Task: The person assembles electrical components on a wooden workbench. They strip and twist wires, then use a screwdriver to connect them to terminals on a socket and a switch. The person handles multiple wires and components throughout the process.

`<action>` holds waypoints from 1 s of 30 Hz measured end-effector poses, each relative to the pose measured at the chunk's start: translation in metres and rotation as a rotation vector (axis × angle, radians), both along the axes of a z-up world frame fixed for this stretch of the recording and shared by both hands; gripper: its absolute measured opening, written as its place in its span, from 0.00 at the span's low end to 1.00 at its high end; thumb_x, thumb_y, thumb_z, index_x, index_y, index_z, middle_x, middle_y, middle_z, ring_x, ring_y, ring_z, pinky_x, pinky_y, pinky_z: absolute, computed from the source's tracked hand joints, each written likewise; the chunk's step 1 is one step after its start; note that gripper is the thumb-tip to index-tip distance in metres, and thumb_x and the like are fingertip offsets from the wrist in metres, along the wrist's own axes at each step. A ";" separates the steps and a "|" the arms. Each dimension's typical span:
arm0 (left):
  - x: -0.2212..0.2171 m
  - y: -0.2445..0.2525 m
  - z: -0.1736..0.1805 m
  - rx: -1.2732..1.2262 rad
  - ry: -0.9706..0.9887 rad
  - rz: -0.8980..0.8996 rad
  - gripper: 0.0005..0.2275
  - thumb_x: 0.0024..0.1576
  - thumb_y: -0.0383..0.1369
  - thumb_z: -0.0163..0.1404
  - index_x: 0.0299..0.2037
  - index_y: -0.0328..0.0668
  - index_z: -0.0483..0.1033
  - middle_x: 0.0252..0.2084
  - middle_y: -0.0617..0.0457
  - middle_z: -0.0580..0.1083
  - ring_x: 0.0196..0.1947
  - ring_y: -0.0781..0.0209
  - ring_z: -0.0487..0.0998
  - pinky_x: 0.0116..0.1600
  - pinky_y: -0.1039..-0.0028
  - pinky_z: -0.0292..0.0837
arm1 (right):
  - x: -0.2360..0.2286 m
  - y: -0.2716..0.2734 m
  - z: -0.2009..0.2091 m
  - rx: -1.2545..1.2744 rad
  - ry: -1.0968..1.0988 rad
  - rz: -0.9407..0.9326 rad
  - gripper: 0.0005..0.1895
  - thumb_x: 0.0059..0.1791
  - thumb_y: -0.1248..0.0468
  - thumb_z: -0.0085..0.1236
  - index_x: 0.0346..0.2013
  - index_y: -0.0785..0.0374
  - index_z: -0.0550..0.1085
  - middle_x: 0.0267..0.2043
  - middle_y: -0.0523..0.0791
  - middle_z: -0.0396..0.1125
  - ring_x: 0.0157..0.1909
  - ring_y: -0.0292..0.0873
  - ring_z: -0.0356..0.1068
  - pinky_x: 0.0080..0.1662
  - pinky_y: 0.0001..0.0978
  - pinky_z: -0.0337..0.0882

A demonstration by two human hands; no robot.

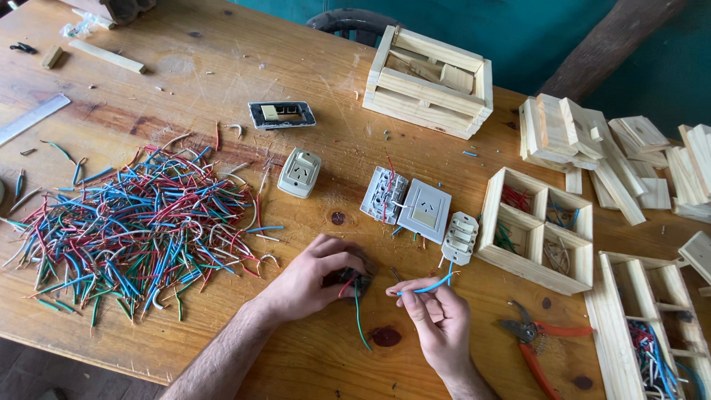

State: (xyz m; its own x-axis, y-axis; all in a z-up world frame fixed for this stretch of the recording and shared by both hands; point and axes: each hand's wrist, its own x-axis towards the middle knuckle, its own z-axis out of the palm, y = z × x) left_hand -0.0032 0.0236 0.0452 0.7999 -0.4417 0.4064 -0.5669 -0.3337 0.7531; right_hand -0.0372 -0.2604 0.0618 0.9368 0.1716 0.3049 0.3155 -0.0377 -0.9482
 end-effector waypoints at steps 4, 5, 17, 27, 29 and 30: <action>-0.001 0.001 0.001 0.047 -0.080 0.096 0.15 0.60 0.36 0.69 0.56 0.51 0.86 0.73 0.42 0.76 0.72 0.40 0.72 0.75 0.48 0.68 | 0.000 0.001 0.001 0.023 0.004 0.002 0.08 0.60 0.64 0.62 0.43 0.69 0.82 0.42 0.53 0.85 0.44 0.46 0.87 0.45 0.34 0.85; -0.003 0.003 0.007 0.051 -0.028 0.062 0.20 0.57 0.30 0.65 0.61 0.50 0.83 0.76 0.40 0.73 0.76 0.39 0.69 0.79 0.48 0.64 | 0.000 0.000 0.000 0.027 0.000 0.010 0.08 0.60 0.65 0.62 0.44 0.69 0.82 0.42 0.53 0.85 0.44 0.46 0.87 0.45 0.34 0.85; -0.035 -0.035 0.053 0.077 -0.445 0.210 0.17 0.63 0.48 0.68 0.54 0.50 0.86 0.57 0.59 0.84 0.61 0.50 0.81 0.73 0.48 0.66 | 0.002 -0.002 0.002 -0.001 -0.001 0.028 0.09 0.58 0.62 0.68 0.42 0.67 0.84 0.38 0.47 0.83 0.39 0.40 0.83 0.43 0.28 0.81; -0.059 -0.057 0.079 0.198 -0.668 0.364 0.03 0.68 0.32 0.61 0.41 0.49 0.85 0.43 0.61 0.83 0.39 0.55 0.79 0.60 0.55 0.70 | 0.001 -0.007 0.001 0.134 -0.067 0.168 0.10 0.60 0.63 0.67 0.49 0.68 0.85 0.45 0.48 0.82 0.47 0.39 0.79 0.52 0.30 0.78; -0.064 -0.058 0.077 0.202 -0.669 0.358 0.03 0.68 0.32 0.61 0.41 0.49 0.85 0.43 0.62 0.83 0.39 0.57 0.79 0.60 0.55 0.69 | 0.001 -0.011 0.010 0.219 -0.038 0.187 0.10 0.59 0.66 0.68 0.53 0.69 0.84 0.49 0.51 0.83 0.47 0.40 0.80 0.48 0.31 0.79; -0.066 -0.059 0.076 0.205 -0.661 0.363 0.02 0.67 0.32 0.62 0.41 0.50 0.85 0.43 0.63 0.82 0.40 0.58 0.80 0.60 0.55 0.68 | 0.001 -0.012 0.015 0.299 -0.002 0.216 0.12 0.58 0.69 0.68 0.57 0.70 0.83 0.52 0.55 0.85 0.47 0.41 0.81 0.45 0.31 0.80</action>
State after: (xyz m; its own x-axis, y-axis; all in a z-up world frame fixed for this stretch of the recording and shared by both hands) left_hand -0.0688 -0.0350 0.1211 0.5289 -0.3165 0.7875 -0.7053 -0.6800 0.2004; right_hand -0.0359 -0.2728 0.0771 0.8881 0.2683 0.3733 0.2877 0.3090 -0.9065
